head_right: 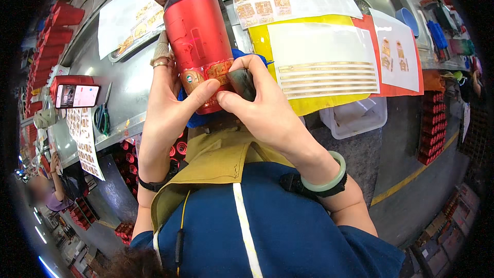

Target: Apply gold and red adhesive labels to red cylindrical liquor bottles using a small scraper tool.

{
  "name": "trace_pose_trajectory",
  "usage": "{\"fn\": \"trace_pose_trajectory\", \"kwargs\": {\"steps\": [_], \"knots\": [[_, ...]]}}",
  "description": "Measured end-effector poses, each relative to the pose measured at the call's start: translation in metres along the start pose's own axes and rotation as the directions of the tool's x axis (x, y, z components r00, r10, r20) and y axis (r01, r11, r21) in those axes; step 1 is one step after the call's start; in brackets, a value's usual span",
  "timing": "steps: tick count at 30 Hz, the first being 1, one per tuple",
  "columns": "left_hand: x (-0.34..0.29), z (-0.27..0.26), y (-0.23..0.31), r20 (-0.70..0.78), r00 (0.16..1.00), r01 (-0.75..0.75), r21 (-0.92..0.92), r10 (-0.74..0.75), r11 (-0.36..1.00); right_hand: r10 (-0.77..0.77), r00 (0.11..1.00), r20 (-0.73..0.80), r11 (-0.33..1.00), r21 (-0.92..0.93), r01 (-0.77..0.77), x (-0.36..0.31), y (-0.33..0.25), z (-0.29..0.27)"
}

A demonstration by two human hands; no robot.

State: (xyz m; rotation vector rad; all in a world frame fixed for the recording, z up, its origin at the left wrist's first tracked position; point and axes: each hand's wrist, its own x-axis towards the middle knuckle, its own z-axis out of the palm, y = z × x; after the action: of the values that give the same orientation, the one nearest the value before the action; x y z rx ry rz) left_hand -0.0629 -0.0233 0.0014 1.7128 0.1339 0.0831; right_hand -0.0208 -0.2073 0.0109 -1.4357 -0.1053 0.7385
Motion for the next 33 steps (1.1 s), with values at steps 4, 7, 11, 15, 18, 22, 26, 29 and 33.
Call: {"fn": "trace_pose_trajectory", "kwargs": {"steps": [4,7,11,15,18,22,26,29,33], "knots": [[-0.001,-0.001,0.0,0.022,1.0,0.019,-0.042,-0.018,0.999,0.006,1.0,0.02,0.999,0.046,-0.007,0.0,-0.001,-0.004],[-0.002,-0.001,0.0,0.025,1.0,-0.008,-0.052,0.01,0.999,0.042,0.998,0.038,0.991,0.125,-0.047,0.001,-0.002,-0.013],[-0.002,-0.001,0.003,0.054,0.998,0.021,-0.022,-0.02,1.0,0.053,0.999,0.011,0.987,0.153,-0.054,0.003,0.002,-0.013],[-0.001,-0.002,0.0,0.057,0.998,-0.004,0.019,0.003,1.0,0.054,0.998,0.021,0.99,0.13,-0.056,0.003,0.0,-0.013],[-0.002,-0.001,0.003,0.069,0.997,0.04,-0.015,-0.038,0.999,0.052,0.999,0.003,0.989,0.141,-0.052,0.005,0.002,-0.013],[-0.011,0.003,-0.006,0.032,0.999,-0.026,0.077,0.023,0.997,0.057,0.998,-0.002,0.986,0.156,-0.056,0.007,0.004,-0.017],[-0.019,0.007,-0.007,-0.029,0.853,-0.43,0.529,0.522,0.731,0.111,0.994,-0.016,0.977,0.186,-0.107,0.005,0.0,-0.016],[-0.024,0.001,-0.023,0.197,0.753,-0.532,0.745,0.628,0.404,0.136,0.991,-0.01,0.974,0.184,-0.132,0.005,-0.003,-0.017],[-0.025,-0.008,-0.033,0.23,0.661,-0.585,0.755,0.715,0.297,0.1,0.993,0.057,0.966,0.235,-0.111,0.006,0.002,-0.029]]}}
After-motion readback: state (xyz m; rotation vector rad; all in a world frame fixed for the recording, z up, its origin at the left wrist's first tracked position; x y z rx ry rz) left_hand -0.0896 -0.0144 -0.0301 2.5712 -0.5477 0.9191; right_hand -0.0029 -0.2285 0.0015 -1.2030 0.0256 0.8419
